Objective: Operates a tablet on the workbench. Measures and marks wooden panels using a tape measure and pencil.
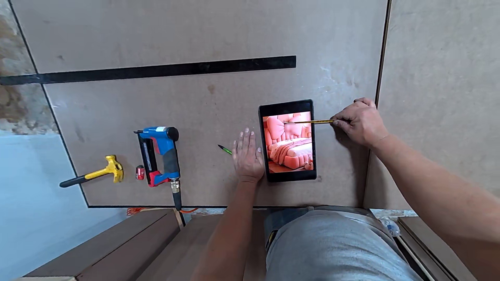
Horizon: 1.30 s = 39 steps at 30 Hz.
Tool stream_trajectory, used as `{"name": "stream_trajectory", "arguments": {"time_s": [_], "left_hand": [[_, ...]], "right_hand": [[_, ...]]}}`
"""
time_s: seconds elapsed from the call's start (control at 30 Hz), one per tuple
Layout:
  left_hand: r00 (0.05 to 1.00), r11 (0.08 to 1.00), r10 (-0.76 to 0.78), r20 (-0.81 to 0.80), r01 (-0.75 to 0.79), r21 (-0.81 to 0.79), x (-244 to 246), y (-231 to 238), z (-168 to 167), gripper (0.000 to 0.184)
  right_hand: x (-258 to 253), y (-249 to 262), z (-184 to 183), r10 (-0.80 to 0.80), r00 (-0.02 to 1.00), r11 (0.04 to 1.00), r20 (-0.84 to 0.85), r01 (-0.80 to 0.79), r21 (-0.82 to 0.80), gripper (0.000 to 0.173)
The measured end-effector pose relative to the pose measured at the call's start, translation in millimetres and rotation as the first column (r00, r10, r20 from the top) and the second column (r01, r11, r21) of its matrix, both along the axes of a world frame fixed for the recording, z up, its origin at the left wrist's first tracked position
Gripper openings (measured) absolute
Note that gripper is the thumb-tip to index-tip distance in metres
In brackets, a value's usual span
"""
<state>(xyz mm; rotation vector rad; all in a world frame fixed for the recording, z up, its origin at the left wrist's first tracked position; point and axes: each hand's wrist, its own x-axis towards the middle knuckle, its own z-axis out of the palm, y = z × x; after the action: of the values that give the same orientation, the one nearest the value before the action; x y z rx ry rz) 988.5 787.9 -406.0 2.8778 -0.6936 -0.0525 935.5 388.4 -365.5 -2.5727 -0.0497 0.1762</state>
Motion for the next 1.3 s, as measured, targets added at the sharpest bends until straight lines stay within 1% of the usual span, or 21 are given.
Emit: {"name": "stream_trajectory", "arguments": {"time_s": [0.27,0.43,0.8,1.0,1.1,1.13,1.2,1.23,1.3], "left_hand": [[1.000,1.000,0.008,0.014,-0.008,0.023,-1,0,1,0.056],[0.998,1.000,0.009,0.055,-0.008,-0.019,-2,1,-4,0.056],[0.998,1.000,0.015,0.068,-0.014,-0.024,0,0,-5,0.056],[0.999,1.000,0.008,0.041,-0.007,-0.020,0,-2,-1,0.057],[1.000,1.000,-0.002,-0.002,0.002,-0.029,-1,3,6,0.059],[1.000,1.000,-0.002,-0.023,0.001,-0.031,-2,0,9,0.060],[1.000,0.999,-0.003,-0.025,0.002,-0.051,-3,-2,10,0.061],[1.000,0.999,-0.001,-0.016,0.000,-0.053,-3,0,8,0.062],[1.000,0.998,-0.010,-0.001,0.010,-0.057,-4,0,7,0.062]], "right_hand": [[-1,2,0,0.000,1.000,1.000,0.023,0.000,0.009,0.030],[-3,3,-1,-0.003,1.000,1.000,0.011,0.003,-0.006,0.031],[0,1,-1,0.006,0.999,1.000,0.035,-0.005,-0.026,0.030],[0,1,-2,0.007,0.999,1.000,0.037,-0.006,-0.026,0.030],[-7,11,1,-0.031,0.998,0.999,0.055,0.032,-0.013,0.024],[-13,14,8,-0.052,0.997,0.999,0.048,0.053,-0.006,0.022],[-36,22,31,-0.098,0.995,0.995,-0.032,0.098,0.016,0.019],[-51,28,42,-0.117,0.987,0.992,-0.106,0.122,0.044,0.021],[-87,34,53,-0.134,0.959,0.976,-0.250,0.172,0.137,0.031]]}}
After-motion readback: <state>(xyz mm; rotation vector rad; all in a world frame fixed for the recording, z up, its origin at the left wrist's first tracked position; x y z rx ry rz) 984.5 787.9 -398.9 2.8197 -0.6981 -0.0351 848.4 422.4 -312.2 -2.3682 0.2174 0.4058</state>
